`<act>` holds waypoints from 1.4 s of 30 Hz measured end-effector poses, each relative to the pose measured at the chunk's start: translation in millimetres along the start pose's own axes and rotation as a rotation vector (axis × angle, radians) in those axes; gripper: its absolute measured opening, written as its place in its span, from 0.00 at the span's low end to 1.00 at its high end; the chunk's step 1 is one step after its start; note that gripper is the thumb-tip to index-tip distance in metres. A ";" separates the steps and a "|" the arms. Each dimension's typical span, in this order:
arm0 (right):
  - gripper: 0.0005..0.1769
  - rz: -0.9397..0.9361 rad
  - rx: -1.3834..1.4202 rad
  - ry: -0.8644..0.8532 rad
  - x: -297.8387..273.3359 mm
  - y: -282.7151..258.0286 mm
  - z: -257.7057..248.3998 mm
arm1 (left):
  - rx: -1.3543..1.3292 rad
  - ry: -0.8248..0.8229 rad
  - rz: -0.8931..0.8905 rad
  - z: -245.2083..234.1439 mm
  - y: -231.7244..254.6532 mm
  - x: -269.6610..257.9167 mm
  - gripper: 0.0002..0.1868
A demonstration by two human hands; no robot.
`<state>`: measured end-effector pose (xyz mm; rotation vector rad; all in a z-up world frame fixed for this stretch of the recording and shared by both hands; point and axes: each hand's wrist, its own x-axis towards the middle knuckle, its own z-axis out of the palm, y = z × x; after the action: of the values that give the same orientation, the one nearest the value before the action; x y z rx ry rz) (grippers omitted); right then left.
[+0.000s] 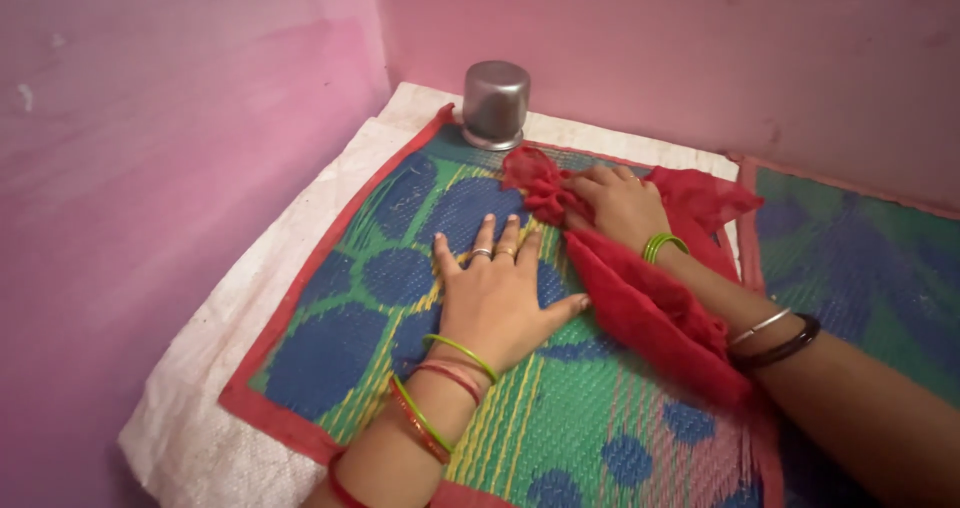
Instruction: The person wipes a small metal cup with a red cloth, then wipes a patterned mat on a table. The person uses the cloth to clean both the cup and the mat surface.
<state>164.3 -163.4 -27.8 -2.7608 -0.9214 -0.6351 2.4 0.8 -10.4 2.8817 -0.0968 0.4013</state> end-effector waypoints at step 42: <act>0.24 -0.219 0.117 0.064 -50.1 -71.4 -34.7 | -0.331 0.399 -0.151 38.8 -50.3 31.0 0.26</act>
<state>73.3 -143.1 -17.5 -2.5440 -1.2163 -0.6749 47.2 39.5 -49.1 2.4150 0.1115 0.8322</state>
